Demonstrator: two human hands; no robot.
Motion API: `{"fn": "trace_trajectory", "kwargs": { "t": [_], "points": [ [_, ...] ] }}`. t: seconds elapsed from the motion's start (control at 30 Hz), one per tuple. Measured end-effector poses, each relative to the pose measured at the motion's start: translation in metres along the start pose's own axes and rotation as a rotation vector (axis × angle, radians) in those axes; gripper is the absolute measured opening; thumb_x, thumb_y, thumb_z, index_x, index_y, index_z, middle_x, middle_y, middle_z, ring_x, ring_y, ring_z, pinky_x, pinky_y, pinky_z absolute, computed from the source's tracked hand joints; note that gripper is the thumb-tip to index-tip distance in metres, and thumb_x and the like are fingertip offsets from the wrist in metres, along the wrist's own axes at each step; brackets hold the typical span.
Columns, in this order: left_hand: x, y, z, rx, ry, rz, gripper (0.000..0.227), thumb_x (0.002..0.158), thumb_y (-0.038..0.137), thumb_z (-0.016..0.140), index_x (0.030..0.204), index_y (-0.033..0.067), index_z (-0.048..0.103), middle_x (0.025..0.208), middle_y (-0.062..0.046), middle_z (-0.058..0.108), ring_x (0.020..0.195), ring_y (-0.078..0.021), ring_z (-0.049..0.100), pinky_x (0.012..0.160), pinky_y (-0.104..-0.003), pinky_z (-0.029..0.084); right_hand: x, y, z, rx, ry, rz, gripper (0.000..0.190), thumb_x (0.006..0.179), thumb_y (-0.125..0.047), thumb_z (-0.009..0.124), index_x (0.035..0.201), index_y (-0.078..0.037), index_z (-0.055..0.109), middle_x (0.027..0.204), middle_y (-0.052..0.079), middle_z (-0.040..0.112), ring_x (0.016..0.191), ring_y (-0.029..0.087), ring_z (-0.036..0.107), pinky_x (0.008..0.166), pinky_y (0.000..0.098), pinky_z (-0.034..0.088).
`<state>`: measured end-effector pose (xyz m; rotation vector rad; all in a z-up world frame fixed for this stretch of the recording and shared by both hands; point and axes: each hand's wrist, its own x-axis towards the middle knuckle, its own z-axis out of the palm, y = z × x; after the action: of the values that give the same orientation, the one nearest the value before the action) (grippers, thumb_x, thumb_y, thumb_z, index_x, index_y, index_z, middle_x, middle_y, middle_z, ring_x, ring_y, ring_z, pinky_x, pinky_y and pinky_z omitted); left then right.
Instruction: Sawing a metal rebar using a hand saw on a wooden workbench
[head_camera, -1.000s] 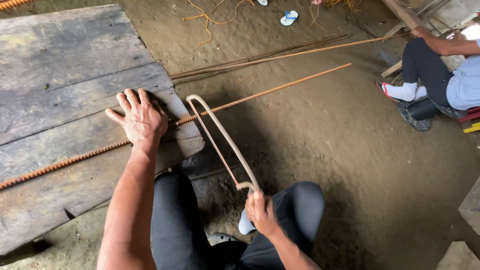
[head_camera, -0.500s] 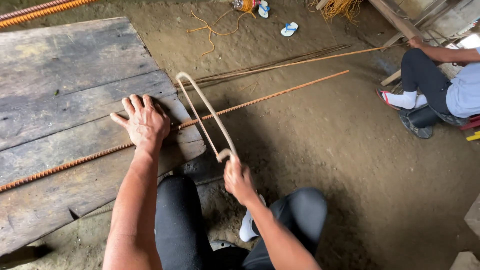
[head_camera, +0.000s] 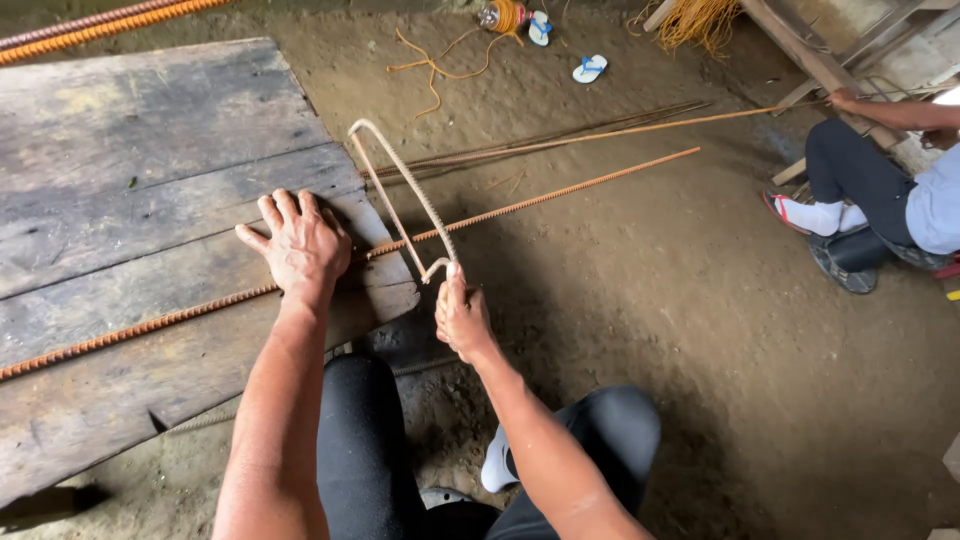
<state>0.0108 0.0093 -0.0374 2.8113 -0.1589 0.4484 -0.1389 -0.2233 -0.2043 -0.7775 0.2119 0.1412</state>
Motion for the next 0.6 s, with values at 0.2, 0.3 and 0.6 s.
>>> {"fn": "trace_trajectory", "kwargs": {
  "t": [0.2, 0.3, 0.6],
  "points": [
    [0.004, 0.001, 0.006, 0.002, 0.042, 0.005, 0.052, 0.083, 0.024, 0.053, 0.132, 0.0089, 0.063, 0.138, -0.018, 0.055, 0.138, -0.0369, 0.038, 0.106, -0.077, 0.020, -0.078, 0.028, -0.059, 0.034, 0.006, -0.057, 0.064, 0.107, -0.049, 0.042, 0.165, -0.041, 0.016, 0.138, 0.003, 0.051, 0.119, 0.018, 0.055, 0.097, 0.0294, 0.044],
    [-0.006, 0.001, 0.011, 0.014, 0.033, 0.010, 0.056, 0.084, 0.027, 0.056, 0.135, 0.0082, 0.063, 0.141, -0.019, 0.054, 0.137, -0.0370, 0.038, 0.106, -0.077, 0.020, -0.142, 0.039, -0.066, 0.264, -0.454, 0.067, 0.043, 0.094, -0.064, 0.045, 0.082, -0.023, 0.038, 0.064, 0.003, 0.041, 0.052, 0.022, 0.044, 0.048, 0.0348, 0.036],
    [-0.012, -0.001, 0.012, -0.037, 0.058, 0.052, 0.061, 0.086, 0.029, 0.055, 0.141, 0.0021, 0.058, 0.150, -0.027, 0.050, 0.144, -0.0439, 0.036, 0.106, -0.082, 0.016, -0.156, 0.075, -0.161, 1.449, -0.275, 0.389, 0.027, 0.096, -0.032, 0.072, 0.122, -0.038, 0.066, 0.125, -0.020, 0.062, 0.113, -0.004, 0.052, 0.097, 0.0181, 0.043]
  ]
}}
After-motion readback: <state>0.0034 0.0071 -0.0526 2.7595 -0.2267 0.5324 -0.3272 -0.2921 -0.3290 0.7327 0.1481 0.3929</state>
